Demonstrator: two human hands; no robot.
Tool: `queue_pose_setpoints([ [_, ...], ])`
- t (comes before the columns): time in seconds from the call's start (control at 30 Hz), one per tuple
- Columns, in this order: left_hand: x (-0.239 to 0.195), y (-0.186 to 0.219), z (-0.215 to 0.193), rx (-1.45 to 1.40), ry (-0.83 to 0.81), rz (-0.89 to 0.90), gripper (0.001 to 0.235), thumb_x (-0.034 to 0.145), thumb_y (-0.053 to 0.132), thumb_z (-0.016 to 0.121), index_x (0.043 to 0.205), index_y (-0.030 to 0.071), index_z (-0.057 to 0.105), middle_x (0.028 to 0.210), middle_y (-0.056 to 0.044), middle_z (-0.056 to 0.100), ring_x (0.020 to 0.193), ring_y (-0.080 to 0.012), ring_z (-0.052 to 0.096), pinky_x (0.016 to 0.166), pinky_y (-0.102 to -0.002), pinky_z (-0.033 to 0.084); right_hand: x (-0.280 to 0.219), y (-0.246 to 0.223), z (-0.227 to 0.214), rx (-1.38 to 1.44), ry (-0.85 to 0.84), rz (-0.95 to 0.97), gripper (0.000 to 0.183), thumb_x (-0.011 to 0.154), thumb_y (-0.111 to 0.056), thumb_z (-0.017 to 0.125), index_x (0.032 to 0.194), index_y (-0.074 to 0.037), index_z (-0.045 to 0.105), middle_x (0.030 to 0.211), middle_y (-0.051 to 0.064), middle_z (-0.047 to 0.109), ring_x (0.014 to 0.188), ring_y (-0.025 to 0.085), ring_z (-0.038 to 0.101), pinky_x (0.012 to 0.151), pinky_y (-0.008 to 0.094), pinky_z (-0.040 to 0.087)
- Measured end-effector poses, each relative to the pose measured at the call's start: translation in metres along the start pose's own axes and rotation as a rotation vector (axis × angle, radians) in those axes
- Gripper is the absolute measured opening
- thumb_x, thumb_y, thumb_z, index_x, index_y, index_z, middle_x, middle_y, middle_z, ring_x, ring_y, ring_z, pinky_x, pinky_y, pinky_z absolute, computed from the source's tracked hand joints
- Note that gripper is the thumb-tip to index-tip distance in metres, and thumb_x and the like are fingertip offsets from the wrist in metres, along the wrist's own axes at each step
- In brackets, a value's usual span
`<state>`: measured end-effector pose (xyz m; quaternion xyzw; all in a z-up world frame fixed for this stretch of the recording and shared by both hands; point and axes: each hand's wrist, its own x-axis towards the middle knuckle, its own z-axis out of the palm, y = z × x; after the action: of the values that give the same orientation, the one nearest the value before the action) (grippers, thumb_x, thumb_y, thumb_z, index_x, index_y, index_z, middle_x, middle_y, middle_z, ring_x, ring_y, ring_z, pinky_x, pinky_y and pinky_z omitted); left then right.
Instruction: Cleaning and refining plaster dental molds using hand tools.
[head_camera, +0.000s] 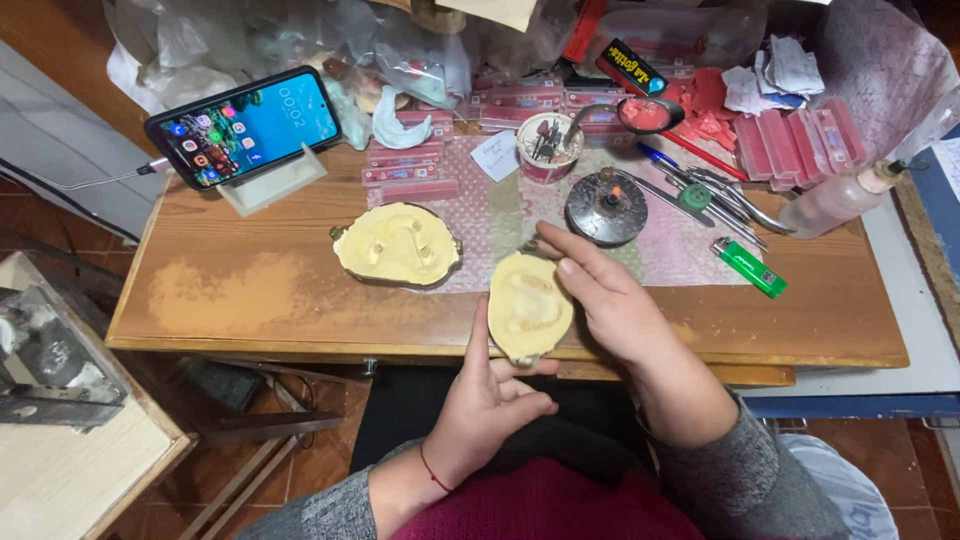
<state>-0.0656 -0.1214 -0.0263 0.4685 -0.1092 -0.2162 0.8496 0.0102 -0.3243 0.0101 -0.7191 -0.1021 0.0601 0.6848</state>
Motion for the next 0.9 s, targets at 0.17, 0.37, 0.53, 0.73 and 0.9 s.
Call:
queue_pose_setpoints([
  [0.17, -0.005, -0.014, -0.005, 0.065, 0.038, 0.117, 0.120, 0.080, -0.009, 0.076, 0.166, 0.014, -0.003, 0.154, -0.015, 0.047, 0.128, -0.0214, 0.057, 0.101, -0.033, 0.053, -0.031, -0.010, -0.001, -0.161, 0.048, 0.047, 0.048, 0.103, -0.016, 0.053, 0.149, -0.002, 0.051, 0.139, 0.012, 0.063, 0.130, 0.020, 0.056, 0.111, 0.032, 0.041],
  [0.37, -0.014, -0.003, -0.010, 0.381, 0.080, 0.165, 0.114, 0.067, 0.009, 0.095, 0.159, 0.006, 0.027, 0.145, -0.014, 0.060, 0.135, -0.0213, 0.059, 0.113, -0.037, 0.049, -0.078, -0.019, 0.000, -0.150, 0.108, 0.058, 0.037, 0.096, -0.009, 0.061, 0.131, 0.001, 0.068, 0.120, 0.009, 0.070, 0.114, 0.017, 0.064, 0.100, 0.028, 0.049],
  [0.53, -0.009, 0.048, 0.004, 0.532, -0.114, 0.257, 0.109, 0.068, 0.021, 0.099, 0.156, 0.006, 0.038, 0.144, -0.012, 0.064, 0.135, -0.0206, 0.061, 0.116, -0.037, 0.049, -0.115, -0.014, -0.015, 0.057, 0.201, -0.045, 0.040, 0.092, 0.000, 0.069, 0.132, 0.005, 0.070, 0.116, 0.013, 0.064, 0.110, 0.020, 0.060, 0.096, 0.031, 0.048],
  [0.73, 0.004, 0.085, 0.014, 0.834, -0.391, 0.437, 0.102, 0.070, 0.035, 0.099, 0.154, 0.009, 0.045, 0.146, -0.011, 0.065, 0.134, -0.0246, 0.070, 0.113, -0.034, 0.056, -0.134, -0.032, -0.020, 0.501, 0.041, -0.340, 0.039, 0.096, -0.005, 0.079, 0.134, -0.002, 0.071, 0.152, 0.023, 0.056, 0.144, 0.035, 0.053, 0.122, 0.049, 0.043],
  [0.9, 0.012, 0.095, 0.013, 0.885, -0.520, 0.501, 0.102, 0.071, 0.034, 0.098, 0.154, 0.012, 0.045, 0.147, -0.012, 0.064, 0.134, -0.0273, 0.069, 0.113, -0.037, 0.057, -0.150, -0.018, -0.024, 0.669, 0.010, -0.313, 0.039, 0.096, -0.011, 0.083, 0.132, 0.000, 0.073, 0.153, 0.037, 0.051, 0.149, 0.046, 0.048, 0.125, 0.060, 0.040],
])
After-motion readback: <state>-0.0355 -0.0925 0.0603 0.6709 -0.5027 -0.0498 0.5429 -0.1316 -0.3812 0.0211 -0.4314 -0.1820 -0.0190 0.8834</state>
